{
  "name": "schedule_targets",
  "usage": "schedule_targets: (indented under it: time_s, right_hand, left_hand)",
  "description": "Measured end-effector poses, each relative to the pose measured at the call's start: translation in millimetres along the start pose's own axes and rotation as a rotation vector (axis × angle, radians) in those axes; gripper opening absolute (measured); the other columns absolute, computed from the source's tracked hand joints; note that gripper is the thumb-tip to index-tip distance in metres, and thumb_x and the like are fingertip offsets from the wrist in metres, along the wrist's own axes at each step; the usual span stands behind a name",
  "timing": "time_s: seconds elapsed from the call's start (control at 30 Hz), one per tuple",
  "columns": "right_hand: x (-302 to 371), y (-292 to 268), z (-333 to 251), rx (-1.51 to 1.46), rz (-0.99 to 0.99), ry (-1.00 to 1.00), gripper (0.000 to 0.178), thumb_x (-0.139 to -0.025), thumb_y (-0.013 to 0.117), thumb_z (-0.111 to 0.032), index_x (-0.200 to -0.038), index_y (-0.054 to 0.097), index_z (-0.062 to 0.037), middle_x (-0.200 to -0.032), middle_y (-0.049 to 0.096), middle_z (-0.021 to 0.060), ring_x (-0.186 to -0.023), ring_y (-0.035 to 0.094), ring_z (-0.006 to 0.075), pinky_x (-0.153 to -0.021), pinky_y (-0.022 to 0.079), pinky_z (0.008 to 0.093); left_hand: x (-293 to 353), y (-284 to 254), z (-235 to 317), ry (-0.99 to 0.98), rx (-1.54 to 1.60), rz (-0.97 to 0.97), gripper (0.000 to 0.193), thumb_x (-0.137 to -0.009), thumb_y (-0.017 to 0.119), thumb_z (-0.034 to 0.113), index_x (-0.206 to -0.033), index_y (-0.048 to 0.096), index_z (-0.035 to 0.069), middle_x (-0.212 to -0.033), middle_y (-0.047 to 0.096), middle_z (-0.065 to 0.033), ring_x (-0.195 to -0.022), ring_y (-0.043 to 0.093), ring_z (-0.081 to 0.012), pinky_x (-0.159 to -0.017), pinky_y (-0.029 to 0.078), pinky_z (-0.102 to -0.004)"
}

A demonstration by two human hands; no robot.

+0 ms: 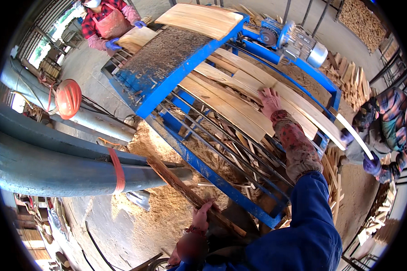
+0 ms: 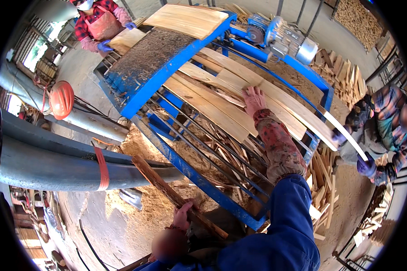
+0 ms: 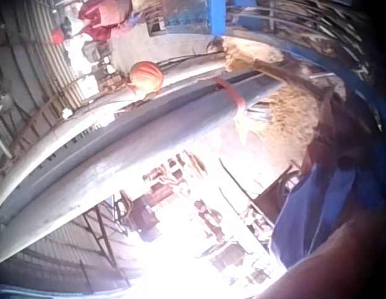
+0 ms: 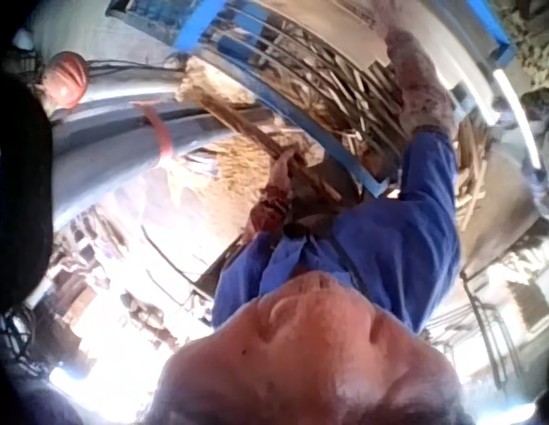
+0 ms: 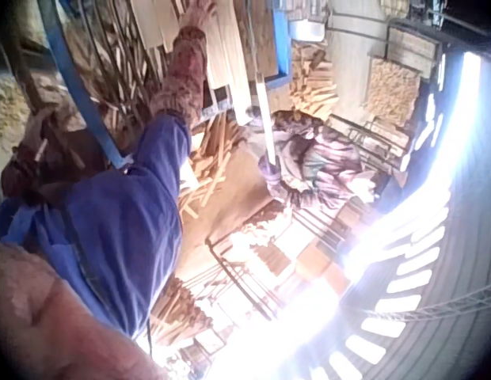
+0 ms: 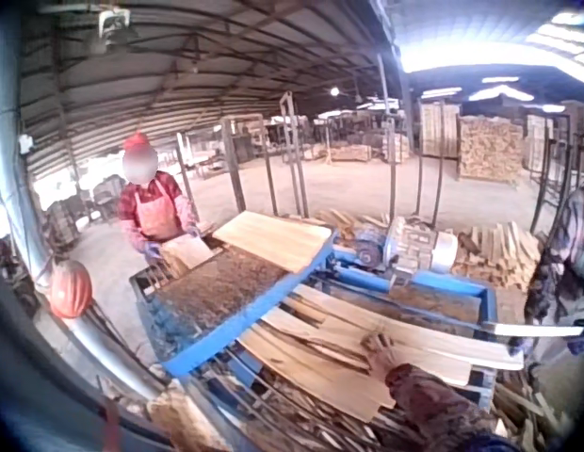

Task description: The person sorts wooden planks and offcuts in a workshop. They pick up pieces from a blue metal rack and place them into a wheelbarrow. The person handles the wood by hand, moving items from the rack to the transport cart.

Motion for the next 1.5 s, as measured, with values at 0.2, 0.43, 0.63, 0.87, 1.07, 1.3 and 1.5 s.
schedule_targets:
  time_s: [0.2, 0.43, 0.63, 0.87, 1.07, 1.3, 1.5]
  right_hand:
    - [-10, -9, 11, -0.071, -0.13, 0.063, 0.039, -0.078, 0.059, -0.007, -0.117, 0.056, -0.0075, -0.103, 0.062, 0.0192, -0.1, 0.06, 0.0391, -0.085, 0.049, 0.0468]
    - [85, -127, 13, -0.438, 0.025, 0.059, 0.047, -0.08, 0.062, -0.007, -0.126, 0.053, -0.0009, -0.105, 0.063, 0.0242, -0.094, 0.061, 0.0441, -0.081, 0.05, 0.046]
    - [192, -162, -79, -0.773, -0.237, 0.318, 0.044, -0.081, 0.067, -0.007, -0.122, 0.057, 0.0068, -0.1, 0.066, 0.0243, -0.093, 0.068, 0.0294, -0.082, 0.052, 0.0355]
    - [286, -120, -171, -1.022, -0.373, 0.366, 0.051, -0.08, 0.07, -0.009, -0.126, 0.054, 0.0063, -0.111, 0.063, 0.0262, -0.105, 0.065, 0.0371, -0.087, 0.052, 0.0383]
    - [308, -127, -224, -1.007, -0.489, 0.264, 0.063, -0.081, 0.072, -0.013, -0.135, 0.044, 0.0039, -0.111, 0.059, 0.0238, -0.099, 0.061, 0.0425, -0.085, 0.052, 0.042]
    - [314, -124, -246, -0.992, -0.512, 0.101, 0.068, -0.081, 0.073, -0.02, -0.136, 0.041, 0.0046, -0.126, 0.049, 0.0242, -0.112, 0.053, 0.0424, -0.091, 0.049, 0.0444]
    - [308, -125, -235, -1.007, -0.636, 0.103, 0.06, -0.081, 0.076, -0.027, -0.129, 0.052, -0.0003, -0.123, 0.054, 0.0215, -0.104, 0.06, 0.0401, -0.087, 0.052, 0.0426]
  left_hand:
    - [-2, -6, -10, -0.039, 0.03, 0.0, 0.023, -0.088, 0.059, 0.01, -0.105, 0.06, -0.006, -0.076, 0.065, -0.0149, -0.068, 0.065, -0.0278, -0.064, 0.054, -0.037]
    - [3, 20, 7, -0.037, -0.022, -0.056, 0.026, -0.089, 0.061, 0.012, -0.108, 0.061, -0.005, -0.078, 0.066, -0.0139, -0.069, 0.066, -0.025, -0.062, 0.053, -0.0352]
    - [-13, 45, 7, -0.052, -0.118, -0.133, 0.024, -0.093, 0.061, 0.022, -0.103, 0.065, 0.0, -0.078, 0.066, -0.0117, -0.071, 0.065, -0.0242, -0.065, 0.054, -0.0365]
    - [-20, 65, -14, -0.089, -0.062, -0.28, 0.035, -0.098, 0.058, 0.032, -0.108, 0.062, -0.001, -0.088, 0.069, -0.012, -0.078, 0.068, -0.0213, -0.07, 0.056, -0.0357]
    - [-11, 77, -16, -0.031, 0.094, -0.374, 0.038, -0.1, 0.055, 0.031, -0.12, 0.055, -0.001, -0.107, 0.066, -0.0157, -0.097, 0.066, -0.0281, -0.087, 0.054, -0.0443]
    - [-23, 58, -28, -0.105, 0.088, -0.32, 0.038, -0.092, 0.066, 0.02, -0.12, 0.053, -0.002, -0.092, 0.065, -0.014, -0.088, 0.065, -0.0272, -0.086, 0.054, -0.0422]
    - [-15, 68, -20, -0.188, 0.073, -0.232, 0.032, -0.084, 0.065, 0.004, -0.114, 0.054, 0.001, -0.081, 0.064, -0.0131, -0.077, 0.064, -0.0243, -0.073, 0.054, -0.0368]
Point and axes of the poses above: each hand's wrist, its own x-axis away from the middle knuckle, its own y-axis out of the palm, z = x × y, the point moved 10 cm from there along -x, towards the middle knuckle
